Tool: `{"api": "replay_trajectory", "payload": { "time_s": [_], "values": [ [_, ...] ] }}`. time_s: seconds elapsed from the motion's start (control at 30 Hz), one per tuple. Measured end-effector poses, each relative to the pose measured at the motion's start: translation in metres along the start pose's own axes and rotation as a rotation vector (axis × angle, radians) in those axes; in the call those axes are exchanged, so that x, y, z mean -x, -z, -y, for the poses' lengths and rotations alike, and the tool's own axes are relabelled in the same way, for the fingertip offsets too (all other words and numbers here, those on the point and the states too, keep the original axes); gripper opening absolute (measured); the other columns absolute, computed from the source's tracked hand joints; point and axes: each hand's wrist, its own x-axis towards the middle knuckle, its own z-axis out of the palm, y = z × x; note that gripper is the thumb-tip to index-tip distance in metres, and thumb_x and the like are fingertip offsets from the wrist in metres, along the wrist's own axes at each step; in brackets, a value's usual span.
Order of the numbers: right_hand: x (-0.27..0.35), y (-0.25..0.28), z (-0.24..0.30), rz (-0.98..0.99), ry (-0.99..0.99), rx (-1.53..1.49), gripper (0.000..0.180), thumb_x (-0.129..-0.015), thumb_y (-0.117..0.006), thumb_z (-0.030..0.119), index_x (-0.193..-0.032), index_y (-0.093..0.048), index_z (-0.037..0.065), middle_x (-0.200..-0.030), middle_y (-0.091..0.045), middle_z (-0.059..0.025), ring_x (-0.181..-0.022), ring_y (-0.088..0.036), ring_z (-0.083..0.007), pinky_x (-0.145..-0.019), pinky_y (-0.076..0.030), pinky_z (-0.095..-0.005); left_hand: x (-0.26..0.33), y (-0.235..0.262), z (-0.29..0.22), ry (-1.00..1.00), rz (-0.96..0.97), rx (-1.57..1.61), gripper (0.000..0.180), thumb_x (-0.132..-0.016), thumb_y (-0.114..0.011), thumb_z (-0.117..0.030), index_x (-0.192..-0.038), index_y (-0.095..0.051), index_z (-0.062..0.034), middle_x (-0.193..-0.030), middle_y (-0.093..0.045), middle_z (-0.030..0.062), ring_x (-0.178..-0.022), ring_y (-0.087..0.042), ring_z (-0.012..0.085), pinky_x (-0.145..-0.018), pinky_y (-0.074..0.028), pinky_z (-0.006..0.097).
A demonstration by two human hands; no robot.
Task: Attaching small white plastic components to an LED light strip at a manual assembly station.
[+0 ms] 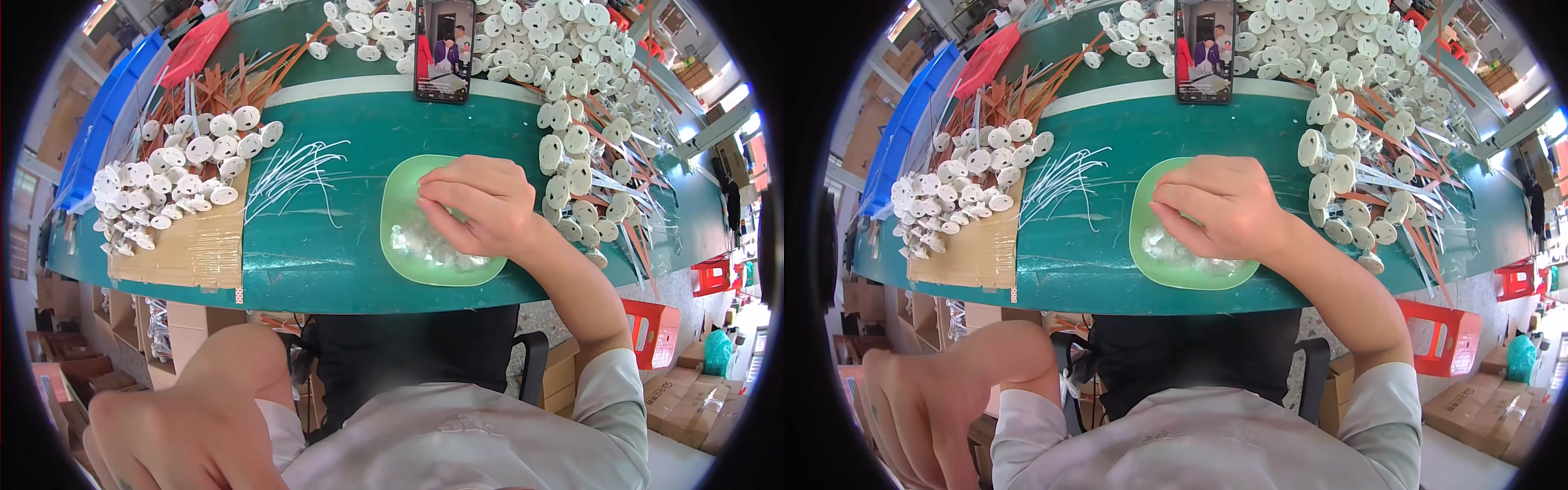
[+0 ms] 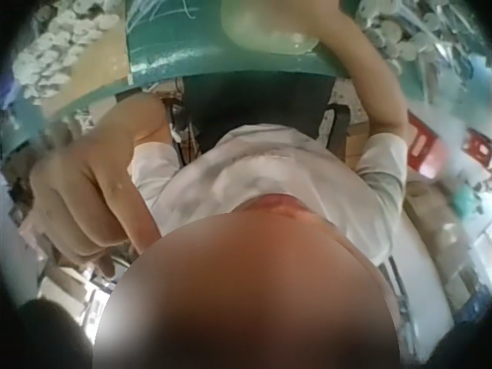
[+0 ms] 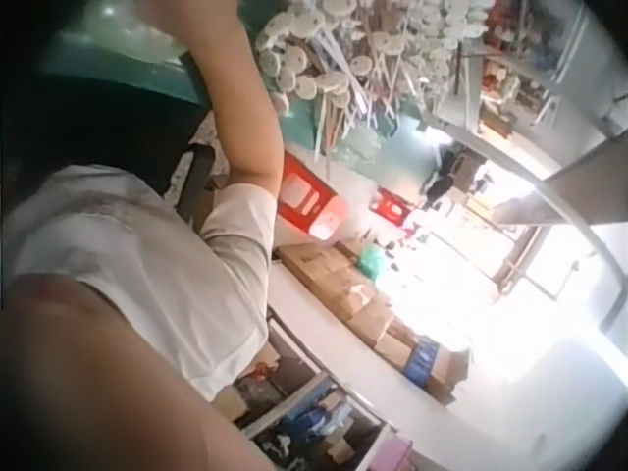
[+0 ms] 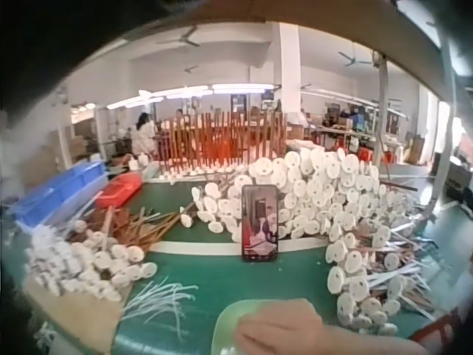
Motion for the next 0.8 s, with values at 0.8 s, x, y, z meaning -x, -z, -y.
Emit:
{"api": "replay_trajectory", "payload": {
  "time_s": [0.8],
  "values": [
    [-0.007, 0.02, 0.001, 0.0, 0.074, 0.15, 0.014, -0.075, -0.078, -0.001, -0.085, -0.069, 0.003, -0.087, -0.072, -0.0068, -0.066, -0.068, -0.0216, -0.058, -0.056, -0.031, 0.036, 0.12, 0.06, 0.334, -0.274, -1.354, 0.035, -0.076, -0.077, 0.0, -0.062, -0.045, -0.0034, -0.061, -0.047, 0.0017, -0.055, -0.042, 0.013, -0.051, -0.029, 0.028]
  ]
}}
